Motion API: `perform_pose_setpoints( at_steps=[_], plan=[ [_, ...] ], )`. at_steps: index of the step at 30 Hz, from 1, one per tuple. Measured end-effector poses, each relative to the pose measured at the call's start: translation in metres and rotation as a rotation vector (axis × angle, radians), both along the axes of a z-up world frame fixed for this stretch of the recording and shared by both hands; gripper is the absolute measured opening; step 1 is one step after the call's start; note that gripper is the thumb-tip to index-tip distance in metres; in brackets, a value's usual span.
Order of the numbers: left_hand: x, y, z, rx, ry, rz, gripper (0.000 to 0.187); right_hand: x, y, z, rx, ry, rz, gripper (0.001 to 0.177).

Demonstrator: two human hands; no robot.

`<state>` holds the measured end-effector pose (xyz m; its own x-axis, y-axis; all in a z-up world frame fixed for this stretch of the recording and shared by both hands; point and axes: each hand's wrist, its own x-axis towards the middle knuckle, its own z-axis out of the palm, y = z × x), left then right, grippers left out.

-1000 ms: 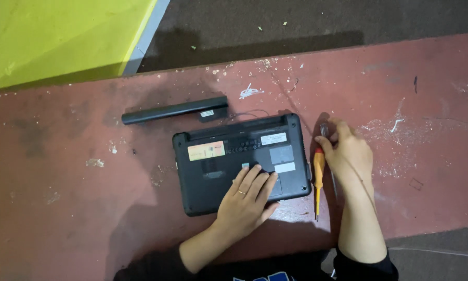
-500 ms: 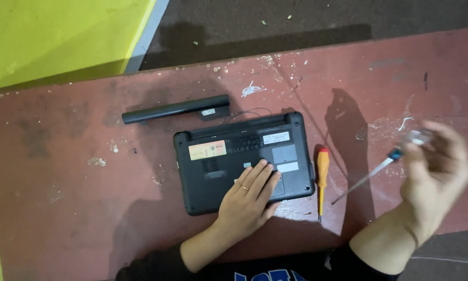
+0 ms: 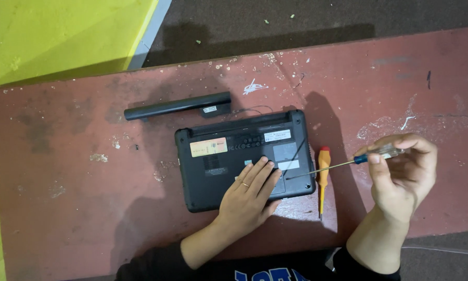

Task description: Disassembling a laptop using a screwdriver to remove the battery and access internal components.

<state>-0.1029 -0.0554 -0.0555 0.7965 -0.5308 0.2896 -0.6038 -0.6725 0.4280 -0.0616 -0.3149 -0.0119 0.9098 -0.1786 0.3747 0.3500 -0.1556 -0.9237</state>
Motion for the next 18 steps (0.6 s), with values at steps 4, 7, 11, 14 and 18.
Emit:
perform_pose_setpoints(
  at_steps=[4,7,11,14,18],
  plan=[
    [0.001,0.0,0.001,0.011,-0.009,0.007,0.057,-0.002,0.002,0.001,-0.01,0.029,0.001,0.029],
    [0.001,0.0,0.001,0.014,-0.007,0.007,0.06,-0.002,0.001,-0.001,-0.022,0.046,0.007,0.026],
    [0.0,0.001,0.0,0.011,0.0,-0.001,0.059,0.0,-0.002,0.0,-0.12,0.012,0.091,0.017],
    [0.0,0.001,-0.001,0.017,-0.012,0.002,0.059,0.0,-0.007,-0.003,-0.173,-0.015,0.154,0.015],
    [0.001,0.001,0.0,0.019,-0.004,-0.008,0.06,-0.003,-0.021,-0.015,-0.257,-0.113,0.213,0.017]
  ],
)
